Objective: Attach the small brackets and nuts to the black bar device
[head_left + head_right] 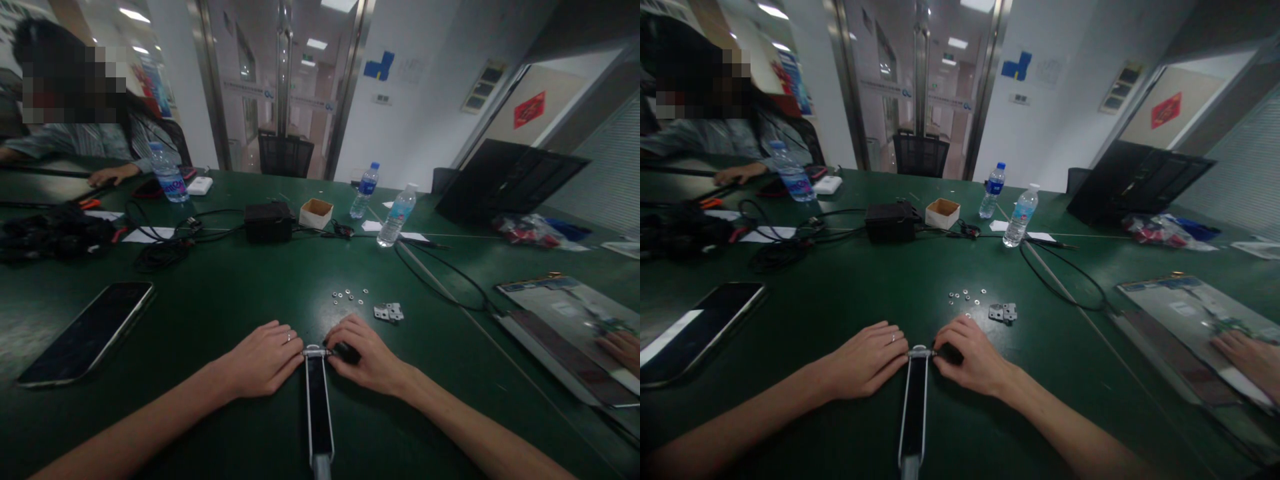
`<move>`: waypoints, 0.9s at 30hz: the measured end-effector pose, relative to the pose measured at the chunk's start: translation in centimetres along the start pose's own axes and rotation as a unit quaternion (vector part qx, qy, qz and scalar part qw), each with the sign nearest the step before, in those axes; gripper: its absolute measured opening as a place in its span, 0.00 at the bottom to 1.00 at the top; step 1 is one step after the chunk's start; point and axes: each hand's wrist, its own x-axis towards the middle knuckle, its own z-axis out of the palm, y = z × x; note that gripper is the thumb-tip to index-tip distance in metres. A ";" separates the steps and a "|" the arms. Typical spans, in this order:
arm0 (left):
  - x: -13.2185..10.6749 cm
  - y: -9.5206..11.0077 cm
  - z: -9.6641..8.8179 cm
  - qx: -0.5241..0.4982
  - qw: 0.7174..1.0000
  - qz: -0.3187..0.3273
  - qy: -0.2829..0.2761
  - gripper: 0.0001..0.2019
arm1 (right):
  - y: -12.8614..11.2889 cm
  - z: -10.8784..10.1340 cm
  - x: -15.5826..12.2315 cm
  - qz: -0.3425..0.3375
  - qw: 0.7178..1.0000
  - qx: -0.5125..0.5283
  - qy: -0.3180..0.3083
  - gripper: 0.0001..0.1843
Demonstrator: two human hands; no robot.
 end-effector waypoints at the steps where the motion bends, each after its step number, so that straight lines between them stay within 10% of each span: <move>1: 0.0 0.0 0.0 0.001 1.000 0.000 -0.001 0.12 | 0.0 0.0 0.0 0.001 1.000 0.001 0.000 0.06; 27: -0.1 -0.2 0.3 -0.005 1.000 -0.001 -0.008 0.09 | 0.0 0.1 0.0 -0.011 1.000 0.001 0.017 0.06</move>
